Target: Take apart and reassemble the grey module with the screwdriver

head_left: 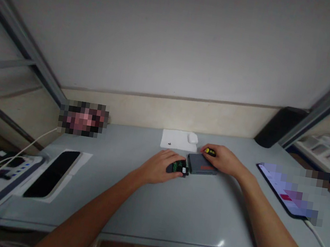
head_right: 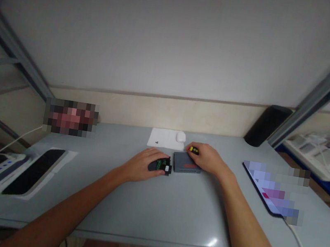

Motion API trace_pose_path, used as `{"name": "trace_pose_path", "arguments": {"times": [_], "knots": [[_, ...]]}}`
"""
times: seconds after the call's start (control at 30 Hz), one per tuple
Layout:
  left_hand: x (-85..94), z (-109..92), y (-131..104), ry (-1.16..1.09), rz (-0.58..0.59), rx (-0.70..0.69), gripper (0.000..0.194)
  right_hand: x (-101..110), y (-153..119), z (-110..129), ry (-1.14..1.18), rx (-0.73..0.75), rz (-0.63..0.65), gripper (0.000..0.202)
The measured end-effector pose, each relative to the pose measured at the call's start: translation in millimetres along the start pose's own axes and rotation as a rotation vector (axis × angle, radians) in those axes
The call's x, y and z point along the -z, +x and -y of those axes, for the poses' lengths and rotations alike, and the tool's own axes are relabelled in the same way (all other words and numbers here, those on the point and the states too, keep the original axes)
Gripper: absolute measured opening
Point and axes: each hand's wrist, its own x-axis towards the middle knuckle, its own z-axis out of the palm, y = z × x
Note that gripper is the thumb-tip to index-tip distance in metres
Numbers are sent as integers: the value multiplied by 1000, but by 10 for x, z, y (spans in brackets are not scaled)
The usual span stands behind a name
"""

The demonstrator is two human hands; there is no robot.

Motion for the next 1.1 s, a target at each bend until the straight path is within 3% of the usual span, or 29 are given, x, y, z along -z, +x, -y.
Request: {"name": "trace_pose_path", "arguments": {"times": [0.23, 0.43, 0.77, 0.9, 1.1], "knots": [[-9, -8, 0, 7, -13, 16, 46, -137, -33, 438, -23, 100, -147, 33], [-54, 37, -2, -2, -46, 137, 44, -352, -100, 782, -17, 222, 34, 42], [-47, 84, -26, -58, -59, 169, 37, -350, -110, 743, -24, 240, 113, 40], [105, 103, -82, -6, -60, 156, 57, -346, -118, 702, -27, 217, 100, 41], [251, 104, -89, 74, -2, 137, 28, -332, -123, 665, -9, 215, 96, 50]]}}
